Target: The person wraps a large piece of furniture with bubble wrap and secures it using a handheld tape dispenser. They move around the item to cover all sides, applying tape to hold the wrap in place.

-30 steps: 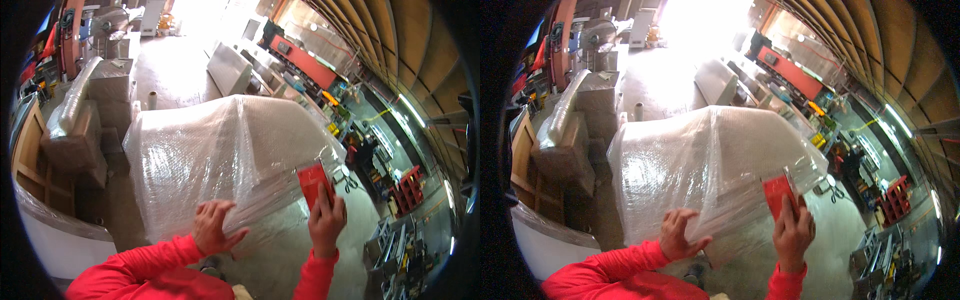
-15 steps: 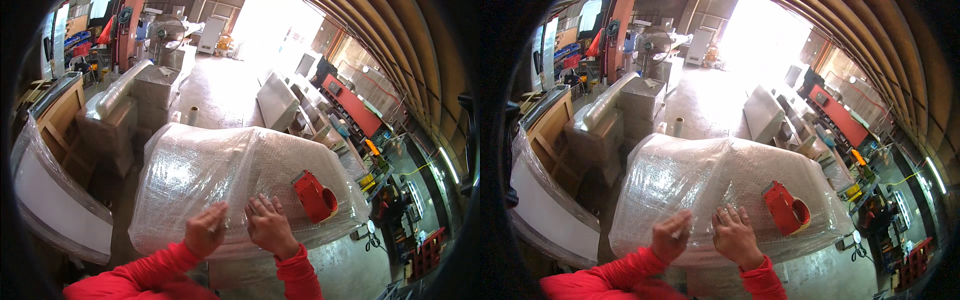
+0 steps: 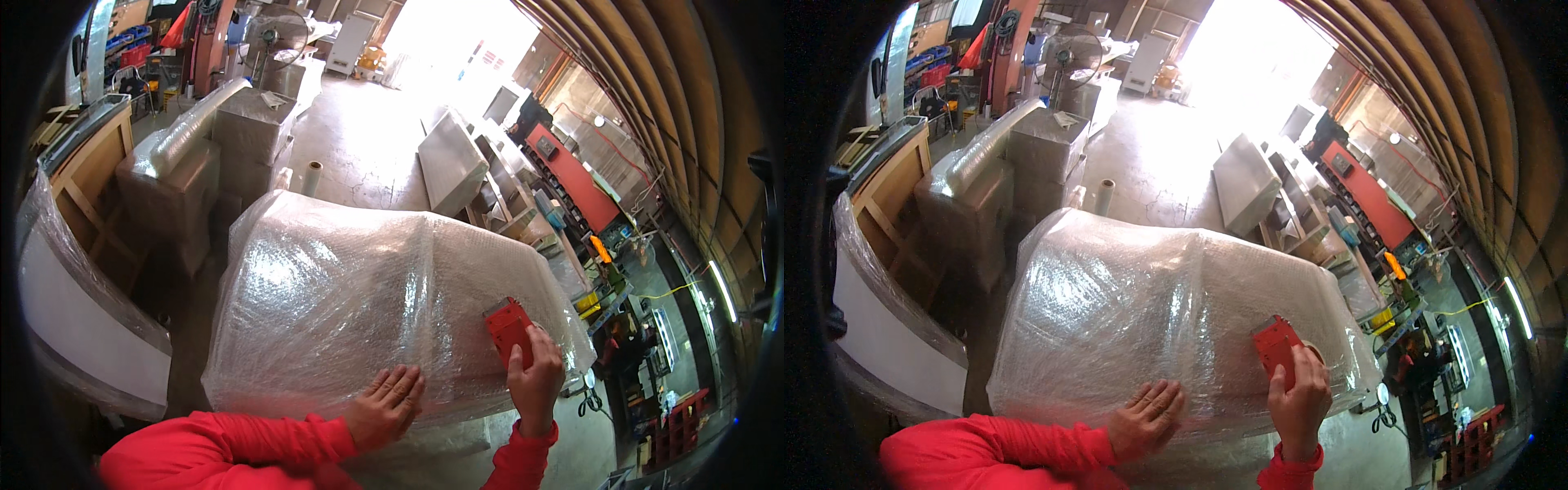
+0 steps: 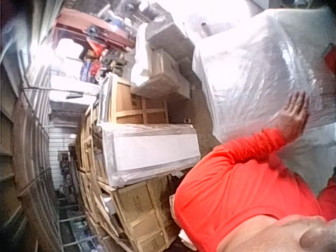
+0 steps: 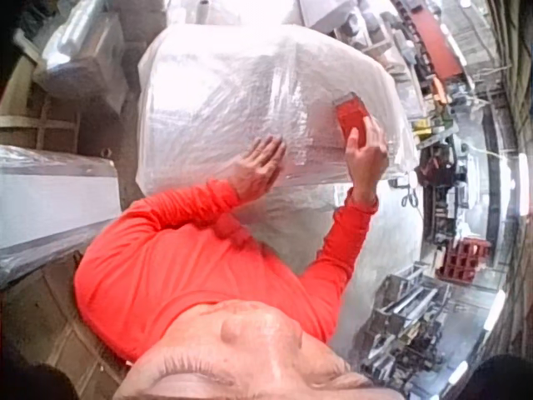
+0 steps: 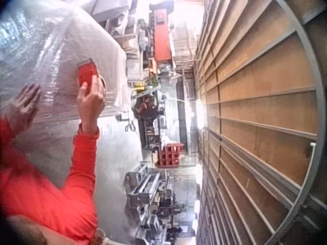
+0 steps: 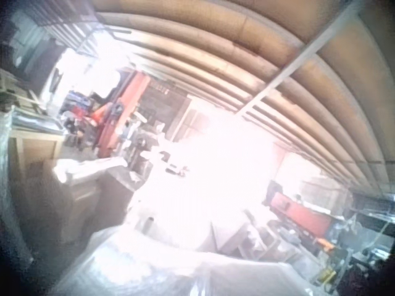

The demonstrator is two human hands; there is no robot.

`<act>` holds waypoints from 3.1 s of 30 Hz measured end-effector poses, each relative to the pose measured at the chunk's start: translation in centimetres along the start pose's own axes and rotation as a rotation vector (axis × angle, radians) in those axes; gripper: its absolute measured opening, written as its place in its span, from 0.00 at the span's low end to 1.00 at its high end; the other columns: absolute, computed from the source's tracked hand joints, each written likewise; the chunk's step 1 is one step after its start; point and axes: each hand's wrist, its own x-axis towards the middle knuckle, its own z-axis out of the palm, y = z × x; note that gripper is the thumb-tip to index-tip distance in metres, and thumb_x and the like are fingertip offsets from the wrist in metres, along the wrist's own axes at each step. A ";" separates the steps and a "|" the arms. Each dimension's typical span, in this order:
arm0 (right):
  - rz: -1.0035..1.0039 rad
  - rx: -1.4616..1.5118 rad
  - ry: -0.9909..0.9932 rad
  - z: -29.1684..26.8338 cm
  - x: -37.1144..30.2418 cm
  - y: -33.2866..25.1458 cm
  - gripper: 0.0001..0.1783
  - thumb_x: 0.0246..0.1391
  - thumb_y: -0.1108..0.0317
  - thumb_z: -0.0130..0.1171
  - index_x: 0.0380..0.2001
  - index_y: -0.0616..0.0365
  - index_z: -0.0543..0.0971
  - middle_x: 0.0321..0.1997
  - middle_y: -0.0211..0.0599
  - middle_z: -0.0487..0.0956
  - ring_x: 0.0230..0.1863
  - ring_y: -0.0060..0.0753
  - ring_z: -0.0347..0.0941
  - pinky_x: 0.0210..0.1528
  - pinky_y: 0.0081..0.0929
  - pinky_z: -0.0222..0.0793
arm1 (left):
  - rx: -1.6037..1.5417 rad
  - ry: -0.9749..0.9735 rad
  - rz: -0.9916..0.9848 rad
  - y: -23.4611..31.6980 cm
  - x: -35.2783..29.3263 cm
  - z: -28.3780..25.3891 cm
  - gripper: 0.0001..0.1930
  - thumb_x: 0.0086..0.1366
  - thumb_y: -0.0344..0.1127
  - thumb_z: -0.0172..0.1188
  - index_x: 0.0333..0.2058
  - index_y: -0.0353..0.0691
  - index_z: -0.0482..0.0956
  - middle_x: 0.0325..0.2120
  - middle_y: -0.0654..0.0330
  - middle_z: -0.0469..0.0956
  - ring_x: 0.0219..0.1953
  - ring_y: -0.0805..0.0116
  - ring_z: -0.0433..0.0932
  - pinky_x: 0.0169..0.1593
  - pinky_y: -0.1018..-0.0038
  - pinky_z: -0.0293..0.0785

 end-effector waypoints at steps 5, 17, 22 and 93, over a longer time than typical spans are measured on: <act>0.114 -0.391 -0.107 1.8 -0.1 -0.7 0.36 0.57 0.63 0.66 0.67 0.59 0.69 0.49 0.50 0.78 0.54 0.54 0.74 0.61 0.50 0.66 | -0.071 -0.113 0.014 -0.1 -0.8 -0.7 0.35 0.67 0.51 0.60 0.66 0.35 0.67 0.73 0.42 0.54 0.74 0.44 0.56 0.75 0.49 0.50; 0.443 0.812 0.525 -3.5 -3.8 -2.5 0.38 0.71 0.41 0.47 0.64 0.67 0.69 0.62 0.47 0.71 0.62 0.39 0.71 0.63 0.36 0.67 | -0.986 -0.451 0.084 -3.9 4.5 -12.4 0.27 0.69 0.44 0.61 0.63 0.38 0.74 0.62 0.40 0.72 0.62 0.44 0.76 0.63 0.58 0.73; 0.220 0.449 0.368 -5.6 -2.8 -10.1 0.63 0.40 0.43 0.75 0.71 0.65 0.57 0.58 0.49 0.74 0.57 0.45 0.75 0.53 0.36 0.74 | -1.376 -0.203 -0.151 -6.5 8.5 -16.0 0.29 0.75 0.49 0.55 0.64 0.33 0.71 0.56 0.51 0.79 0.54 0.63 0.80 0.55 0.67 0.76; 0.344 0.887 0.022 -3.3 -18.1 -12.2 0.19 0.49 0.52 0.71 0.28 0.51 0.73 0.24 0.29 0.72 0.24 0.27 0.72 0.25 0.28 0.64 | -1.416 -0.729 -0.468 -2.3 2.5 -11.3 0.09 0.68 0.32 0.67 0.43 0.34 0.85 0.33 0.60 0.84 0.35 0.77 0.80 0.41 0.77 0.77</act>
